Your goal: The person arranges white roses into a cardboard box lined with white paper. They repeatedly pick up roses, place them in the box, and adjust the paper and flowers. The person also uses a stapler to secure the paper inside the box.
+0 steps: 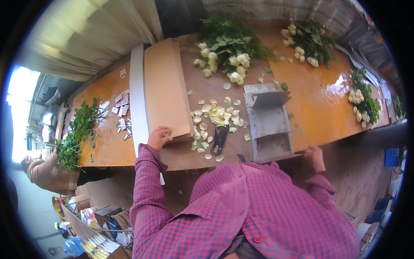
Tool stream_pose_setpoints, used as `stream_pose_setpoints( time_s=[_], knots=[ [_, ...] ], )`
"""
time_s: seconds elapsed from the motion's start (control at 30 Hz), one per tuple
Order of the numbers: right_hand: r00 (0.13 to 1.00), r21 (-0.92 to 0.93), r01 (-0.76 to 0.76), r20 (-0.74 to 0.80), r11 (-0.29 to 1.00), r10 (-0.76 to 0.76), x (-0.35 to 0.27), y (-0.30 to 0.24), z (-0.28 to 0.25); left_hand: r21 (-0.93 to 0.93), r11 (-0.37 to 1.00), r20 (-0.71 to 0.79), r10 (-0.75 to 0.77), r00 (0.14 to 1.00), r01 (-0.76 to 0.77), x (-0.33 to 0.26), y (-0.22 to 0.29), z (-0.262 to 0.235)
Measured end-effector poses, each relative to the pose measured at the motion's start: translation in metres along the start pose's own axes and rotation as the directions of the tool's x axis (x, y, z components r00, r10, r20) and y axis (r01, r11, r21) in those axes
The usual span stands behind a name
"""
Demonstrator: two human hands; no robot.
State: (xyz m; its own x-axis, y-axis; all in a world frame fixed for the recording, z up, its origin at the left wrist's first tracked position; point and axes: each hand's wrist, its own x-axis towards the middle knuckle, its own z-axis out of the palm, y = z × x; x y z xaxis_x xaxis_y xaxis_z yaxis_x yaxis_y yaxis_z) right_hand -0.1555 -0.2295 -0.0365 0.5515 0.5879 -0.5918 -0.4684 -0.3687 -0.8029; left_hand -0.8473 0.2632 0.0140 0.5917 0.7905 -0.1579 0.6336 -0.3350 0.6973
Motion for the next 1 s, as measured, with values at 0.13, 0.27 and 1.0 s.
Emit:
stream_pose_setpoints(
  time_s=[0.13,0.27,1.0],
  knots=[
    [0.985,-0.255,-0.072,-0.171,0.964,0.028,0.013,-0.013,0.021,0.126,0.991,-0.046,0.055,0.997,-0.049,-0.001,0.001,-0.001],
    [0.976,-0.242,-0.037,-0.217,0.969,-0.017,0.016,-0.024,0.027,0.299,0.954,-0.18,0.025,0.983,0.03,-0.009,-0.002,0.009],
    [0.835,-0.005,0.461,0.342,0.888,-0.431,-0.015,-0.285,0.243,0.108,0.62,0.078,0.774,0.628,-0.777,-0.027,0.462,0.106]
  ],
)
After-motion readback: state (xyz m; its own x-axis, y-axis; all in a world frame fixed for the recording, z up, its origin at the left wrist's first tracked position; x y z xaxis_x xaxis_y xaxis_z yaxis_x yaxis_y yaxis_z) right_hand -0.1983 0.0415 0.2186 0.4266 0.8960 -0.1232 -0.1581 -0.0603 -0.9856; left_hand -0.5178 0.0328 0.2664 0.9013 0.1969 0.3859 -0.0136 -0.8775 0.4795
